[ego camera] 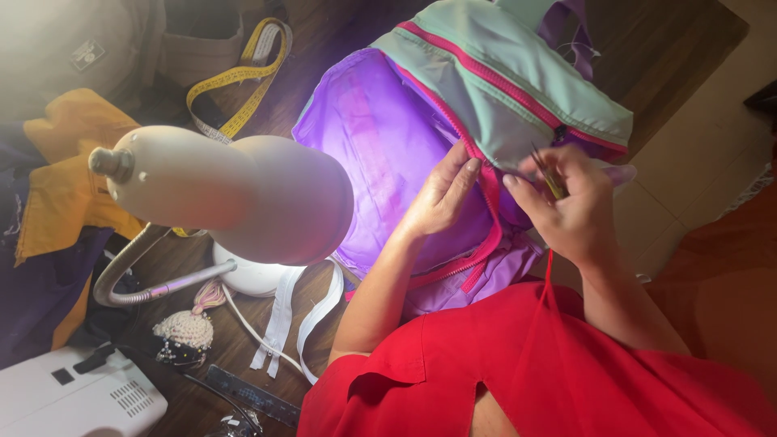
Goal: Hand-sewing a purple backpack to repair or attach a component using a needle and thread.
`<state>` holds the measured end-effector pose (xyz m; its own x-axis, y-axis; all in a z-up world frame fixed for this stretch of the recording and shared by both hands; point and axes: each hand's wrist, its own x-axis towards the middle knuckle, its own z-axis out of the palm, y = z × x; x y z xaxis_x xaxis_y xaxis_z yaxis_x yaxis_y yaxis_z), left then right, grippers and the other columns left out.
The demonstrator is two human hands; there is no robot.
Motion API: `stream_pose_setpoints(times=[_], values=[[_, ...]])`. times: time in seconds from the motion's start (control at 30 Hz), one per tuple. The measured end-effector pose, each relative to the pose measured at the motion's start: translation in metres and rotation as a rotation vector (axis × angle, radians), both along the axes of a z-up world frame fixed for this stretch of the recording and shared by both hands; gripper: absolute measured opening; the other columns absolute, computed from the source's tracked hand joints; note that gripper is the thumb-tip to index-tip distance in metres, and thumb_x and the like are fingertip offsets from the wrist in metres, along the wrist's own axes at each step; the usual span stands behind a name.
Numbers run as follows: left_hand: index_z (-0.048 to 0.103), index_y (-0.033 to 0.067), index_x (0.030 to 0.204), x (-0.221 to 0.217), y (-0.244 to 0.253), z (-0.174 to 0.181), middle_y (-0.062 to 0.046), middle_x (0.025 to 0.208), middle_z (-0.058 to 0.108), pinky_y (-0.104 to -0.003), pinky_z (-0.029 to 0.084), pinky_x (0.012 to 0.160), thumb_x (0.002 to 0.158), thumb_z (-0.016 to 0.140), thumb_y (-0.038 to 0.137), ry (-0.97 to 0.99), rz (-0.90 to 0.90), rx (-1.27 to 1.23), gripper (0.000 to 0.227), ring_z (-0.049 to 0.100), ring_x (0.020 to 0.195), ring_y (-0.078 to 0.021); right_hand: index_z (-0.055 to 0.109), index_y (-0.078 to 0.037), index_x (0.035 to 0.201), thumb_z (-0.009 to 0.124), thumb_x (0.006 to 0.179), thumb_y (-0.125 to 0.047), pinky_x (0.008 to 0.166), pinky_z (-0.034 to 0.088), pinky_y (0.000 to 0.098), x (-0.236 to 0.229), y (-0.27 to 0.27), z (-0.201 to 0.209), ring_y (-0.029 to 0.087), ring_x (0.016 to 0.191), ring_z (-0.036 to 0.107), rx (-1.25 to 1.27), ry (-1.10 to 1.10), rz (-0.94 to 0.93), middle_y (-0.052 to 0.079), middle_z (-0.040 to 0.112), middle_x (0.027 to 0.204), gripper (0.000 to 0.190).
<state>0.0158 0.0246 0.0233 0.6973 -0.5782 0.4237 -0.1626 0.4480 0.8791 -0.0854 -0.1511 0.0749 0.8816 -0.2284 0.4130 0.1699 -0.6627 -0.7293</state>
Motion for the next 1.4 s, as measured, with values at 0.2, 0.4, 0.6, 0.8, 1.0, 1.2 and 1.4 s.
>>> stream_pose_setpoints(times=[0.2, 0.4, 0.6, 0.8, 1.0, 1.2, 1.4], values=[[0.061, 0.0037, 0.111, -0.011, 0.0, 0.01, -0.016, 0.09, 0.062, -0.045, 0.053, 0.082, 0.109, 0.044, 0.018, -0.07, 0.037, 0.122, 0.023, 0.057, 0.092, -0.0179, 0.072, -0.007, 0.097, 0.079, 0.081, -0.001, 0.066, 0.057, 0.0333, 0.028, 0.009, -0.011, 0.023, 0.074, 0.067, -0.421, -0.25, -0.096, 0.004, 0.061, 0.087, 0.018], [0.063, 0.0062, 0.1, -0.006, 0.021, 0.015, -0.017, 0.078, 0.061, -0.043, 0.054, 0.069, 0.102, 0.054, 0.016, -0.241, 0.086, 0.277, 0.014, 0.066, 0.072, -0.0359, 0.07, -0.002, 0.082, 0.077, 0.082, 0.012, 0.06, 0.049, 0.0267, 0.028, -0.024, -0.014, 0.022, 0.062, 0.056, -0.255, -0.361, -0.074, 0.007, 0.05, 0.077, 0.016], [0.068, 0.0082, 0.1, -0.011, 0.019, 0.03, -0.015, 0.078, 0.069, -0.042, 0.059, 0.071, 0.097, 0.065, 0.031, -0.053, 0.291, 0.395, 0.023, 0.074, 0.073, -0.0314, 0.072, -0.005, 0.082, 0.08, 0.081, 0.005, 0.062, 0.052, 0.0425, 0.021, -0.006, 0.007, 0.035, 0.065, 0.061, -0.169, -0.309, 0.089, 0.012, 0.057, 0.076, 0.013], [0.048, 0.0064, 0.1, -0.03, 0.002, 0.031, -0.023, 0.067, 0.064, -0.053, 0.052, 0.055, 0.106, 0.047, 0.038, 0.046, 0.625, 0.581, 0.033, 0.07, 0.068, -0.048, 0.078, -0.011, 0.081, 0.08, 0.079, 0.007, 0.056, 0.053, 0.0313, 0.012, 0.019, -0.022, 0.02, 0.057, 0.061, -0.065, -0.382, 0.084, 0.001, 0.054, 0.072, 0.018], [0.05, 0.0074, 0.095, -0.039, -0.016, -0.013, -0.017, 0.071, 0.048, -0.035, 0.049, 0.065, 0.109, 0.04, 0.017, -0.034, 0.902, 0.328, 0.02, 0.055, 0.064, -0.0275, 0.079, -0.011, 0.084, 0.075, 0.079, 0.008, 0.055, 0.052, 0.034, 0.002, 0.035, -0.021, 0.02, 0.059, 0.063, -0.089, -0.418, 0.076, 0.002, 0.057, 0.072, 0.02], [0.051, 0.0071, 0.096, -0.041, -0.022, -0.009, -0.007, 0.055, 0.066, -0.038, 0.054, 0.046, 0.11, 0.042, 0.025, 0.038, 0.596, 0.238, 0.025, 0.066, 0.045, -0.023, 0.068, 0.001, 0.085, 0.08, 0.08, 0.006, 0.056, 0.05, 0.0365, 0.023, -0.008, -0.021, 0.03, 0.058, 0.057, -0.207, -0.446, -0.057, 0.012, 0.054, 0.073, 0.014], [0.055, 0.0084, 0.092, -0.032, -0.024, -0.006, -0.012, 0.059, 0.06, -0.035, 0.05, 0.052, 0.11, 0.043, 0.021, 0.098, 0.618, 0.137, 0.024, 0.06, 0.054, -0.019, 0.07, 0.006, 0.114, 0.082, 0.08, 0.003, 0.051, 0.046, 0.0293, -0.003, 0.007, 0.015, 0.014, 0.054, 0.056, 0.19, -0.015, 0.149, 0.012, 0.056, 0.078, 0.036]])
